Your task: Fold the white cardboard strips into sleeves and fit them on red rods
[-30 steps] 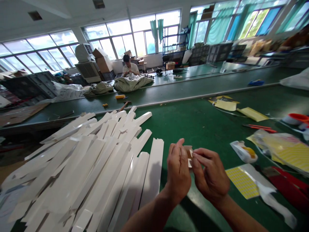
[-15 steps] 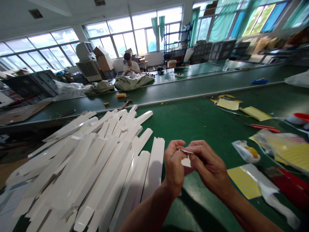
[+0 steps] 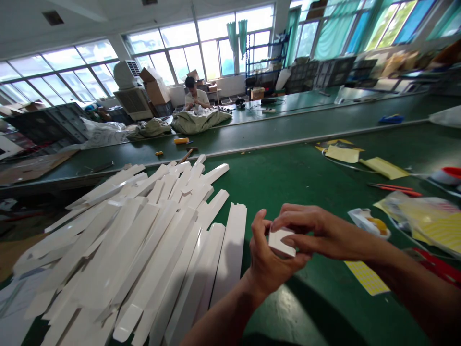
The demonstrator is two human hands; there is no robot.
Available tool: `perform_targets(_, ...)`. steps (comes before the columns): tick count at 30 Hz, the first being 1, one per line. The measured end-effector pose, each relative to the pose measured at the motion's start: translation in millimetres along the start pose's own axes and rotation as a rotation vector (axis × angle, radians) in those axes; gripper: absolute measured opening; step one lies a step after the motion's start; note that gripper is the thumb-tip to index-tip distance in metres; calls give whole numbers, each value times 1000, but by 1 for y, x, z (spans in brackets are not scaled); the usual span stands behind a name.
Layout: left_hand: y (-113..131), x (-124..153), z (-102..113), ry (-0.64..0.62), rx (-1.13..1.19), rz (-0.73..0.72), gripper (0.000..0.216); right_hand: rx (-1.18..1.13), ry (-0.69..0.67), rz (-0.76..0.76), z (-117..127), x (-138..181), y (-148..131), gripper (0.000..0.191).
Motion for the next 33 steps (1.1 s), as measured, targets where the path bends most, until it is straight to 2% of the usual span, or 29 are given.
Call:
perform_targets(4, 4, 4, -3, -35, 53, 80, 94, -276, -216, -192, 4, -13, 0, 9)
perform_targets(8, 2, 6, -3, -32, 59, 92, 91, -450, -255, -321, -2, -16, 3, 11)
perform_targets(10, 2, 5, -3, -16, 43, 56, 90, -376, -227, -303, -3, -16, 3, 12)
perform_targets(14, 2, 4, -5, 39, -25, -78, 87, -47, -141, -198, 0, -19, -8, 18)
perform_targets(17, 0, 4, -5, 86, -73, -175, 90, 142, -166, -122, 2, -23, -21, 14)
perform_targets(20, 0, 3, -5, 92, -109, -190, 92, 243, -204, -66, 3, -27, -29, 7)
perform_targets(23, 0, 1, -2, 88, -103, -155, 94, 211, -237, -76, 4, -30, -27, 7)
perform_targets(27, -1, 4, -1, 72, -83, -46, 93, 25, -279, -279, 3, -34, -15, 10)
perform_targets(30, 3, 6, 0, 32, -52, -19, 90, 42, -272, -285, 0, -39, -14, 13)
perform_targets(33, 15, -8, 13, -5, 2, 139, 87, -122, -203, -339, 1, -41, -12, 20)
Point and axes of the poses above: each hand's wrist, its own x-axis away from the middle knuckle, its own z-axis out of the back of the hand, y = z × x, the point moved 1 cm from there along -x, towards the middle knuckle, and after that the axes turned 13 degrees about y, right-handed, at the moved point
